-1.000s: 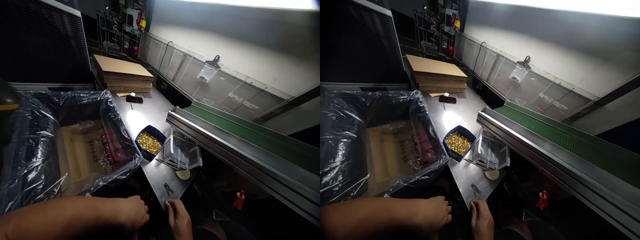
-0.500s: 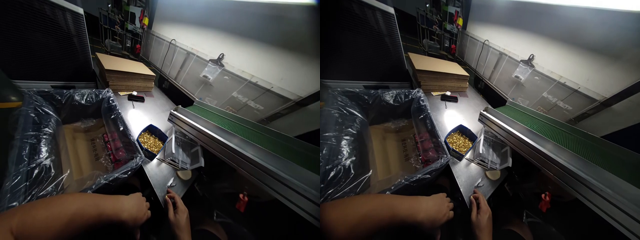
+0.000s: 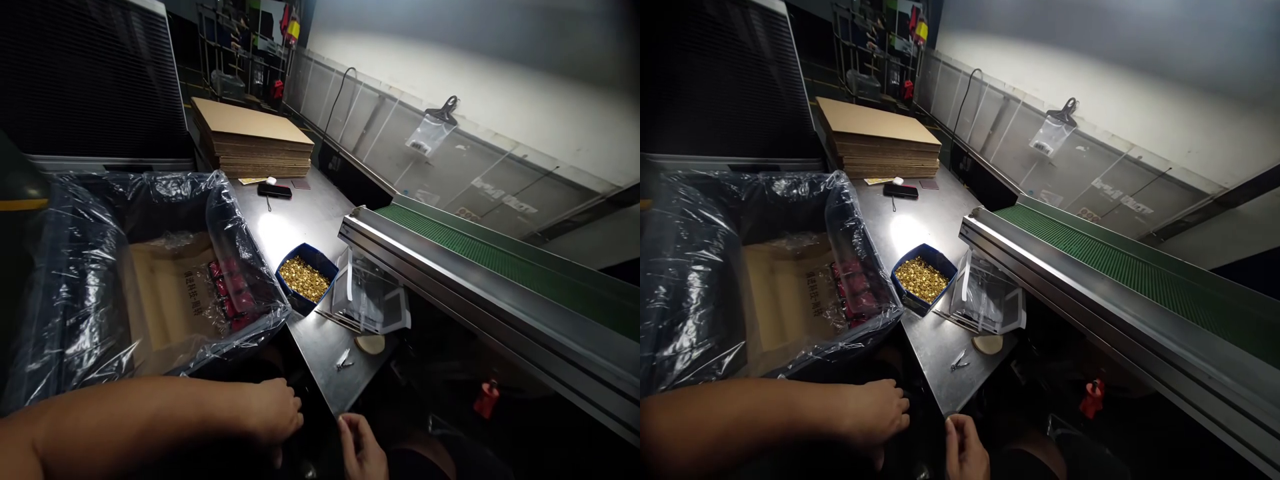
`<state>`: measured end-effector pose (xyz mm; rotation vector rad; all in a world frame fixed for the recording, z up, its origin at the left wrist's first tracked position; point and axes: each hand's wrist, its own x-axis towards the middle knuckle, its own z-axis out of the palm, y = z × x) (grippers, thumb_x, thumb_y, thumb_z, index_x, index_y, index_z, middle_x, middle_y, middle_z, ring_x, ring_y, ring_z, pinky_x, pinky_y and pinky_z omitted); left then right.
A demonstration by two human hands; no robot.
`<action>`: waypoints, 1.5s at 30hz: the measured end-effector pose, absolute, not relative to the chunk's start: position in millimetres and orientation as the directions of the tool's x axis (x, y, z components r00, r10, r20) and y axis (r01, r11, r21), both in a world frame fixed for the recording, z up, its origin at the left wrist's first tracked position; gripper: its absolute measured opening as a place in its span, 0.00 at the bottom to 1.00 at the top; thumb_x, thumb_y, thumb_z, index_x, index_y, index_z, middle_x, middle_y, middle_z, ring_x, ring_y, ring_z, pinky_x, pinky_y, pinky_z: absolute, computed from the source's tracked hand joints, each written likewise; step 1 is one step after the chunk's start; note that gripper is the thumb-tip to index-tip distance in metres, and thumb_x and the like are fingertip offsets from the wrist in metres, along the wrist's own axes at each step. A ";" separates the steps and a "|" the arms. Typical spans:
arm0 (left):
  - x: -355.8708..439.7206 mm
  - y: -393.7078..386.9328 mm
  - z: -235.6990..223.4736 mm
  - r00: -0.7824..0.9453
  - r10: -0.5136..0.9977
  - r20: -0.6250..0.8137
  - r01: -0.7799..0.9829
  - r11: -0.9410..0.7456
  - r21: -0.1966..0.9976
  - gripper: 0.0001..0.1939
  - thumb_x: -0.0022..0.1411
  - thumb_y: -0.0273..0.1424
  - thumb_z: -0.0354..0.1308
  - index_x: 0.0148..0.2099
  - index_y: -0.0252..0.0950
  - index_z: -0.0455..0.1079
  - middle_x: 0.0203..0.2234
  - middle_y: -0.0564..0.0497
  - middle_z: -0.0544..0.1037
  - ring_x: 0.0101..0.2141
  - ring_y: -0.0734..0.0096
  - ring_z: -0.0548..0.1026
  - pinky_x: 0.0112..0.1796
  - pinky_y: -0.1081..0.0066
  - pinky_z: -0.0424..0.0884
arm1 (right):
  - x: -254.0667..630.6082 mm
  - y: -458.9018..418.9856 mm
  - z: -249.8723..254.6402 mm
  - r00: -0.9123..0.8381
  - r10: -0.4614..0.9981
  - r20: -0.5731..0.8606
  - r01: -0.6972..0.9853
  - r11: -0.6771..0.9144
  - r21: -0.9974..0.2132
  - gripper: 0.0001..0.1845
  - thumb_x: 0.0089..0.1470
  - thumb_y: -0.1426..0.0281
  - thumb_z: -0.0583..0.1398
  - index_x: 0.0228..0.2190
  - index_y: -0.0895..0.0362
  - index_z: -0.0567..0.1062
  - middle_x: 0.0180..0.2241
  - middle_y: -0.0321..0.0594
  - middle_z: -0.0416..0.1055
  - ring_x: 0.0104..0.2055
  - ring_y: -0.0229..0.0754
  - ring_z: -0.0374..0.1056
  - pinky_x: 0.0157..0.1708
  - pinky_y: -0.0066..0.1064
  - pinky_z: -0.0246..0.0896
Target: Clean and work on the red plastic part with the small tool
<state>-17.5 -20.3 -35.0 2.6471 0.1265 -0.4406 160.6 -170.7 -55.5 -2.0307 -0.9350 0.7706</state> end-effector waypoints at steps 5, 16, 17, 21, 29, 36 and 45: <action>-18.6 -20.5 -30.8 0.939 0.000 -0.344 0.149 -0.901 0.408 0.26 0.51 0.43 0.73 0.47 0.32 0.76 0.42 0.36 0.80 0.38 0.49 0.79 0.37 0.60 0.72 | 164.7 -172.1 -63.5 0.616 0.682 -0.394 -0.102 -0.427 -0.899 0.29 0.44 0.42 0.67 0.29 0.57 0.75 0.14 0.28 0.59 0.16 0.30 0.54 0.17 0.22 0.51; -17.7 -17.9 -20.9 0.918 -0.032 -0.396 0.137 -0.910 0.390 0.29 0.55 0.44 0.70 0.50 0.28 0.74 0.43 0.36 0.79 0.41 0.47 0.79 0.42 0.56 0.75 | 177.8 -165.1 -64.4 0.479 0.693 -0.538 -0.496 -0.292 -0.818 0.29 0.39 0.48 0.73 0.32 0.58 0.74 0.19 0.27 0.66 0.17 0.26 0.57 0.18 0.19 0.53; -17.8 -17.7 -19.5 0.916 -0.034 -0.400 0.137 -0.911 0.389 0.29 0.55 0.45 0.70 0.50 0.28 0.74 0.43 0.36 0.79 0.41 0.47 0.79 0.42 0.55 0.75 | 177.3 -164.6 -63.0 0.467 0.702 -0.538 -0.518 -0.276 -0.810 0.29 0.39 0.48 0.73 0.31 0.58 0.74 0.18 0.26 0.63 0.17 0.25 0.54 0.17 0.19 0.52; -18.8 -16.7 -16.2 0.917 -0.031 -0.398 0.135 -0.914 0.382 0.25 0.60 0.43 0.67 0.51 0.29 0.73 0.45 0.37 0.79 0.42 0.49 0.79 0.43 0.56 0.76 | 170.1 -162.9 -53.3 0.415 0.733 -0.539 -0.598 -0.227 -0.769 0.24 0.45 0.51 0.72 0.31 0.57 0.75 0.12 0.21 0.52 0.14 0.25 0.44 0.14 0.19 0.43; -18.6 -17.5 -26.5 0.960 -0.010 -0.281 0.109 -0.907 0.406 0.20 0.59 0.40 0.67 0.47 0.30 0.75 0.40 0.40 0.79 0.39 0.50 0.79 0.40 0.58 0.76 | 154.9 -151.4 -25.0 0.385 0.716 -0.582 -0.742 -0.135 -0.657 0.21 0.39 0.58 0.76 0.27 0.58 0.77 0.16 0.23 0.53 0.17 0.24 0.47 0.16 0.19 0.49; -13.9 -16.4 -22.1 0.998 0.063 0.015 0.046 -0.854 0.518 0.16 0.55 0.39 0.71 0.39 0.33 0.75 0.33 0.45 0.80 0.34 0.55 0.79 0.34 0.63 0.73 | 155.0 -152.6 -23.7 0.332 0.673 -0.661 -0.848 -0.094 -0.522 0.21 0.34 0.63 0.78 0.30 0.55 0.79 0.31 0.33 0.76 0.32 0.35 0.71 0.31 0.27 0.68; -6.8 -39.6 -21.0 0.892 0.361 0.273 -0.028 -0.559 0.829 0.04 0.60 0.28 0.64 0.40 0.37 0.77 0.35 0.51 0.81 0.37 0.66 0.79 0.41 0.72 0.72 | 119.6 -132.2 -21.1 0.339 0.689 -0.641 -0.796 -0.154 -0.586 0.26 0.31 0.58 0.78 0.34 0.53 0.81 0.42 0.38 0.80 0.46 0.40 0.74 0.47 0.28 0.72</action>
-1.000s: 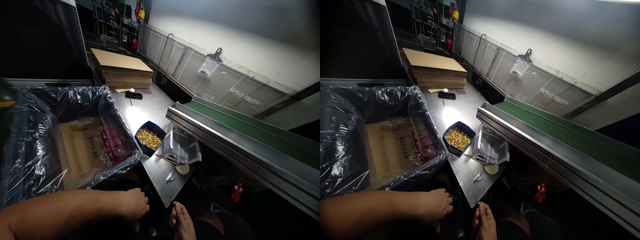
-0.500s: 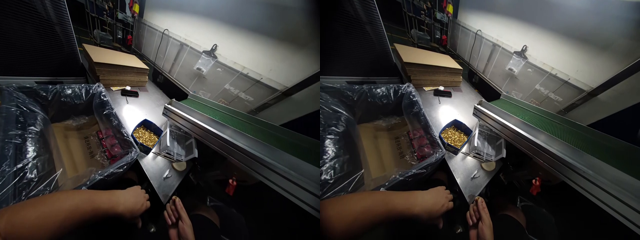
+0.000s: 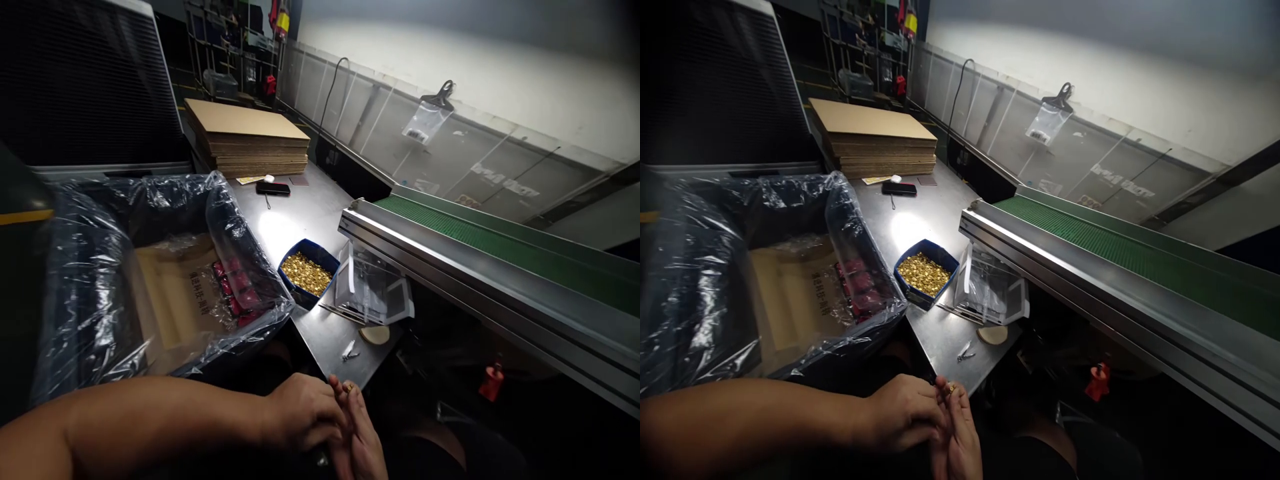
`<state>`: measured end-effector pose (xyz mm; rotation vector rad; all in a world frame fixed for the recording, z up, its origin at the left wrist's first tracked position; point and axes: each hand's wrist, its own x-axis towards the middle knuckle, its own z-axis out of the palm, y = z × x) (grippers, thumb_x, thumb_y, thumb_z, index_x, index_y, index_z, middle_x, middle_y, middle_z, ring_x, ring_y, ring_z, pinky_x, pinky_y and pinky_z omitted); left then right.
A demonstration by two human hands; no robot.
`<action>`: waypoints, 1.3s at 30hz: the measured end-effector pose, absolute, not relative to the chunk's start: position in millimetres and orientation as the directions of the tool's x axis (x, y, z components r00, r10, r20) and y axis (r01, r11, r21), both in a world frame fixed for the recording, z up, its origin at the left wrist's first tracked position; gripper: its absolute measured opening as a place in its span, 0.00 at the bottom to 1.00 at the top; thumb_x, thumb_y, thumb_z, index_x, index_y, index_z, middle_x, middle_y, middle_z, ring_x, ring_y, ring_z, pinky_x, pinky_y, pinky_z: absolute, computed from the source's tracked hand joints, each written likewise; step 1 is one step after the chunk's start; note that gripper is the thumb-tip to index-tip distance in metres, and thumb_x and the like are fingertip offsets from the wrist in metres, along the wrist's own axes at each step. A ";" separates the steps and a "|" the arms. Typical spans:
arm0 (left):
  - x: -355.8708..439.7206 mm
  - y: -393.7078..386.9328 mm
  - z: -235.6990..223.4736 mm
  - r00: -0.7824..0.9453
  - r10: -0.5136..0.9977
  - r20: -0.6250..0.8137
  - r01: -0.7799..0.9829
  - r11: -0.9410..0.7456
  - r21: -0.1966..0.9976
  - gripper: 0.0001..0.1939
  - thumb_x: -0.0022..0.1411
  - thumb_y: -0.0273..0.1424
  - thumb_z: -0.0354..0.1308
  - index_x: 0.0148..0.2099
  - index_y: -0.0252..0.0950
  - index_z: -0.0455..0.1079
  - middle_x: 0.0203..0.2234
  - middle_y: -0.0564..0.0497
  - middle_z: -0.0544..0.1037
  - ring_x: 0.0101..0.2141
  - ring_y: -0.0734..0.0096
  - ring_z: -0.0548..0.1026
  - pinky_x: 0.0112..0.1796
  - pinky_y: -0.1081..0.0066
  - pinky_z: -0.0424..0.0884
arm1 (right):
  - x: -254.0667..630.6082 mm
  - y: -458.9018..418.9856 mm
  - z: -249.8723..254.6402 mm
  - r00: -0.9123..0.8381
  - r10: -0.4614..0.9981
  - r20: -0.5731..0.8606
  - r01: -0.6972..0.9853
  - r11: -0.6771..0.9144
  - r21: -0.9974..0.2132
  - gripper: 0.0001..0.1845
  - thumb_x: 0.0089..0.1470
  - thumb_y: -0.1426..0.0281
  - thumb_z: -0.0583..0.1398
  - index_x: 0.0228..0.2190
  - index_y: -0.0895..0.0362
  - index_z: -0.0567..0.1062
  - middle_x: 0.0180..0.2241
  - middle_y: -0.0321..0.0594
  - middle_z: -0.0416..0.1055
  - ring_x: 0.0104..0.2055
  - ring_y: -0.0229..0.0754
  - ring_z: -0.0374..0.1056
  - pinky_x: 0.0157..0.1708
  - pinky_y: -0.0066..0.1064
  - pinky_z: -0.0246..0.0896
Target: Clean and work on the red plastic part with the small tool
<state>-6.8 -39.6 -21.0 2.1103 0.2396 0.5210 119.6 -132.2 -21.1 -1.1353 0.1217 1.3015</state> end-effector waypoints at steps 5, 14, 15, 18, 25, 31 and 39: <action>-7.3 -45.7 -20.4 0.826 0.542 0.151 0.011 -0.283 0.959 0.04 0.54 0.23 0.68 0.34 0.32 0.79 0.31 0.50 0.81 0.33 0.70 0.78 0.38 0.77 0.71 | 107.6 -120.5 -13.9 0.357 0.718 -0.598 -0.727 -0.188 -0.660 0.27 0.32 0.56 0.78 0.34 0.53 0.80 0.40 0.37 0.78 0.42 0.38 0.74 0.43 0.25 0.71; -5.1 -47.7 -11.9 0.841 0.527 -0.122 0.087 0.092 0.992 0.03 0.54 0.25 0.60 0.32 0.30 0.73 0.25 0.52 0.76 0.27 0.75 0.73 0.28 0.80 0.68 | 112.9 -126.5 -26.4 0.316 0.803 -0.505 -0.596 -0.245 -0.764 0.21 0.50 0.52 0.69 0.39 0.53 0.76 0.38 0.38 0.75 0.39 0.40 0.73 0.35 0.28 0.69; -4.7 -47.6 -11.0 0.845 0.516 -0.141 0.111 0.090 0.990 0.03 0.55 0.25 0.59 0.33 0.30 0.72 0.25 0.53 0.75 0.26 0.76 0.72 0.28 0.80 0.68 | 112.8 -126.6 -27.9 0.317 0.803 -0.505 -0.599 -0.244 -0.763 0.21 0.50 0.52 0.69 0.38 0.53 0.76 0.39 0.38 0.75 0.39 0.40 0.73 0.36 0.28 0.69; -5.2 -44.3 -9.4 0.863 0.477 -0.164 0.190 -0.006 0.982 0.03 0.53 0.22 0.56 0.31 0.32 0.70 0.22 0.55 0.71 0.24 0.77 0.69 0.26 0.80 0.65 | 117.0 -126.5 -29.2 0.346 0.779 -0.523 -0.612 -0.236 -0.755 0.22 0.48 0.52 0.71 0.37 0.54 0.77 0.39 0.38 0.76 0.39 0.39 0.72 0.38 0.29 0.70; -11.9 -39.6 -19.5 0.899 0.416 -0.133 0.309 -0.391 0.867 0.09 0.54 0.29 0.63 0.24 0.34 0.67 0.23 0.49 0.72 0.29 0.59 0.74 0.35 0.64 0.70 | 145.9 -135.1 -33.0 0.573 0.631 -0.523 -0.549 -0.178 -0.816 0.28 0.36 0.50 0.75 0.33 0.55 0.77 0.34 0.36 0.76 0.34 0.37 0.70 0.31 0.25 0.68; -11.6 -38.3 -11.1 0.815 0.579 -0.009 0.258 -0.349 0.901 0.13 0.57 0.19 0.53 0.41 0.37 0.73 0.36 0.50 0.79 0.36 0.67 0.76 0.37 0.73 0.69 | 136.0 -145.6 -35.2 0.459 0.730 -0.506 -0.581 -0.183 -0.793 0.23 0.42 0.53 0.74 0.32 0.57 0.78 0.25 0.34 0.71 0.26 0.32 0.64 0.28 0.24 0.63; -13.1 -30.8 0.7 0.746 0.646 0.163 0.035 -0.282 0.959 0.09 0.61 0.32 0.62 0.42 0.35 0.78 0.31 0.49 0.79 0.33 0.69 0.76 0.36 0.74 0.68 | 130.7 -149.0 -37.4 0.216 0.847 -0.485 -0.712 -0.203 -0.672 0.14 0.49 0.60 0.72 0.33 0.55 0.79 0.25 0.34 0.72 0.26 0.32 0.65 0.29 0.25 0.62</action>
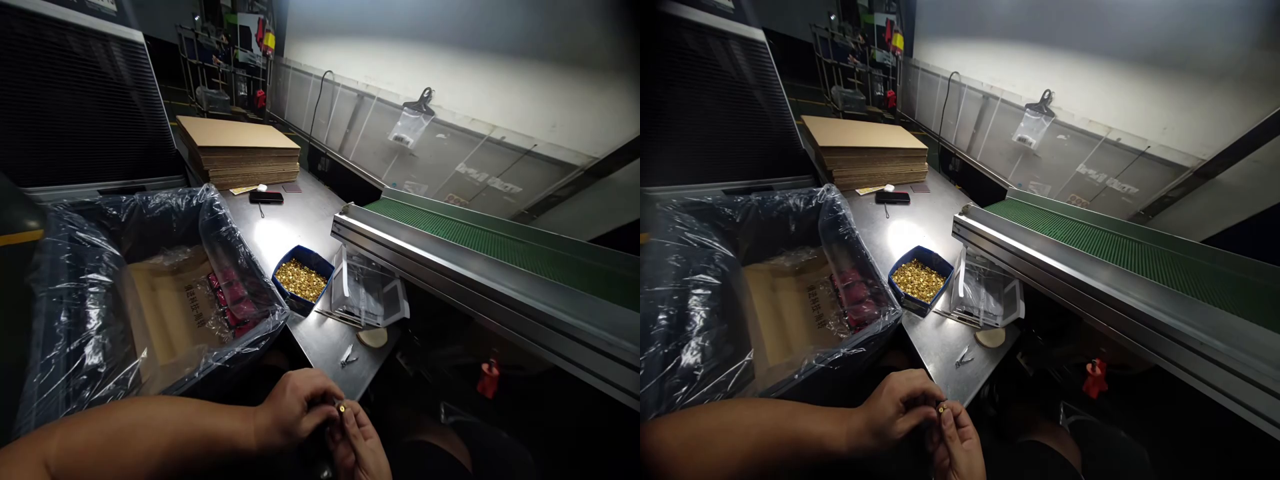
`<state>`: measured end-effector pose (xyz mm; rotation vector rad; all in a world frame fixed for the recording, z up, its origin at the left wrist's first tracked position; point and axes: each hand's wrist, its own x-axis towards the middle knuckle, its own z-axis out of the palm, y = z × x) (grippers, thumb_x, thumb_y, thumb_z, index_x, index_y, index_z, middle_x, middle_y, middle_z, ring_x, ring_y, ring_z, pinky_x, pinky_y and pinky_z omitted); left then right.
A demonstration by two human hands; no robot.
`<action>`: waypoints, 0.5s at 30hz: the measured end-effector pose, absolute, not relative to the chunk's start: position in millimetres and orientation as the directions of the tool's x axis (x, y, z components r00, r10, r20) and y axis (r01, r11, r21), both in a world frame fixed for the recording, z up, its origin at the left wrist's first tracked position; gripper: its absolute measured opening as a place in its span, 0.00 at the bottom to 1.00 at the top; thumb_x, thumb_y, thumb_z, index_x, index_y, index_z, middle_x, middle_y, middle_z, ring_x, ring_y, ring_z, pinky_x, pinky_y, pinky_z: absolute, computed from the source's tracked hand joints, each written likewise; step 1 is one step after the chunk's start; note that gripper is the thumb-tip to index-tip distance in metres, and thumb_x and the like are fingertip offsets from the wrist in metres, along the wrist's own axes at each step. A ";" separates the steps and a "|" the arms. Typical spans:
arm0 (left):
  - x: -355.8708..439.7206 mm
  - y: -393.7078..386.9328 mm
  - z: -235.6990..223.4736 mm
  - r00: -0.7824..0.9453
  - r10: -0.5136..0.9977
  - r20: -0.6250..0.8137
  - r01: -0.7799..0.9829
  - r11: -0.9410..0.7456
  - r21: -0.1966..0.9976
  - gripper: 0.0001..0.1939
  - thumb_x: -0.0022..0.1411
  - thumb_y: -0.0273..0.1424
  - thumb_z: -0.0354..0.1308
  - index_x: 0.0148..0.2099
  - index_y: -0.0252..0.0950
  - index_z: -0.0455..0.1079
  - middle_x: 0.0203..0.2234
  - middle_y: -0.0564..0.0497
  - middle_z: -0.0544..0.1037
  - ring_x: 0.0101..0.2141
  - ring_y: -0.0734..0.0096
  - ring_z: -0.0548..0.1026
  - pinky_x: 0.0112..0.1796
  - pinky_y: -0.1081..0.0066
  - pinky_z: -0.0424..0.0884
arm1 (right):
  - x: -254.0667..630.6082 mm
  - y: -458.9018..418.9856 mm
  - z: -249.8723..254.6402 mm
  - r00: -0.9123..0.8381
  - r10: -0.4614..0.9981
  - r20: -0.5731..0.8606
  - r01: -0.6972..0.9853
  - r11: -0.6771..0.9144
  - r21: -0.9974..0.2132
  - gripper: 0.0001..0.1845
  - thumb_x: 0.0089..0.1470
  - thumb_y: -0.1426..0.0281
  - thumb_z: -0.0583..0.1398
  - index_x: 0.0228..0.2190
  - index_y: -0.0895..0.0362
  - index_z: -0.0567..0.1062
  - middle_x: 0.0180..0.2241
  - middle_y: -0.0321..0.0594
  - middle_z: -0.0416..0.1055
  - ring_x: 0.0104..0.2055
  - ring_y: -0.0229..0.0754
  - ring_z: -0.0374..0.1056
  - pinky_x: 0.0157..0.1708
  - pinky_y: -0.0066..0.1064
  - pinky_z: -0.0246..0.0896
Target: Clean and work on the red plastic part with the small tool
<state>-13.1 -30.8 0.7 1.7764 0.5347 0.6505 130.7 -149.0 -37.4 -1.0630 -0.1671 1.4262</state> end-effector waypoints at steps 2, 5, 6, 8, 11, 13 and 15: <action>-13.3 -31.0 0.1 0.744 0.639 0.198 -0.012 -0.283 0.959 0.08 0.62 0.32 0.61 0.42 0.35 0.79 0.31 0.48 0.80 0.33 0.69 0.77 0.37 0.75 0.68 | 132.3 -149.7 -40.1 0.191 0.859 -0.475 -0.717 -0.208 -0.665 0.13 0.49 0.61 0.72 0.33 0.55 0.79 0.27 0.35 0.73 0.26 0.33 0.65 0.29 0.26 0.62; -13.5 -31.1 -0.1 0.750 0.619 0.233 -0.069 -0.277 0.958 0.09 0.62 0.32 0.62 0.43 0.35 0.80 0.32 0.46 0.80 0.33 0.69 0.77 0.36 0.75 0.70 | 132.3 -151.3 -40.1 0.184 0.867 -0.462 -0.711 -0.207 -0.672 0.13 0.50 0.62 0.71 0.35 0.56 0.80 0.29 0.37 0.74 0.28 0.33 0.66 0.31 0.27 0.63; -13.5 -31.1 0.1 0.753 0.613 0.240 -0.082 -0.275 0.958 0.09 0.62 0.32 0.63 0.43 0.35 0.80 0.31 0.46 0.80 0.33 0.69 0.77 0.36 0.76 0.70 | 132.1 -152.0 -39.0 0.180 0.870 -0.459 -0.704 -0.212 -0.677 0.14 0.50 0.62 0.71 0.36 0.56 0.80 0.30 0.38 0.74 0.29 0.34 0.66 0.32 0.27 0.63; -13.2 -31.2 0.8 0.755 0.607 0.249 -0.101 -0.268 0.958 0.09 0.62 0.31 0.64 0.44 0.34 0.81 0.31 0.46 0.80 0.33 0.69 0.77 0.36 0.76 0.70 | 131.6 -153.2 -36.1 0.171 0.871 -0.461 -0.695 -0.225 -0.683 0.15 0.50 0.61 0.71 0.37 0.57 0.80 0.31 0.39 0.74 0.30 0.34 0.66 0.33 0.27 0.63; -12.8 -31.1 1.5 0.747 0.617 0.250 -0.113 -0.253 0.961 0.08 0.62 0.30 0.64 0.42 0.34 0.81 0.31 0.46 0.81 0.33 0.70 0.77 0.37 0.77 0.71 | 132.1 -154.2 -32.7 0.166 0.860 -0.483 -0.698 -0.244 -0.674 0.16 0.49 0.61 0.72 0.36 0.57 0.80 0.29 0.39 0.74 0.29 0.33 0.66 0.33 0.28 0.63; -12.8 -31.0 1.6 0.742 0.622 0.251 -0.115 -0.251 0.961 0.07 0.61 0.30 0.65 0.41 0.34 0.81 0.30 0.46 0.80 0.33 0.70 0.77 0.37 0.77 0.71 | 132.8 -154.2 -31.9 0.168 0.853 -0.494 -0.696 -0.252 -0.672 0.16 0.48 0.61 0.72 0.36 0.57 0.81 0.27 0.37 0.73 0.28 0.33 0.65 0.32 0.28 0.63; -13.1 -31.1 1.6 0.740 0.620 0.258 -0.117 -0.260 0.959 0.07 0.61 0.29 0.65 0.41 0.34 0.81 0.30 0.46 0.80 0.32 0.70 0.77 0.36 0.77 0.71 | 133.1 -154.0 -31.9 0.168 0.847 -0.504 -0.701 -0.257 -0.666 0.17 0.47 0.61 0.73 0.35 0.58 0.81 0.26 0.37 0.72 0.27 0.33 0.65 0.32 0.28 0.63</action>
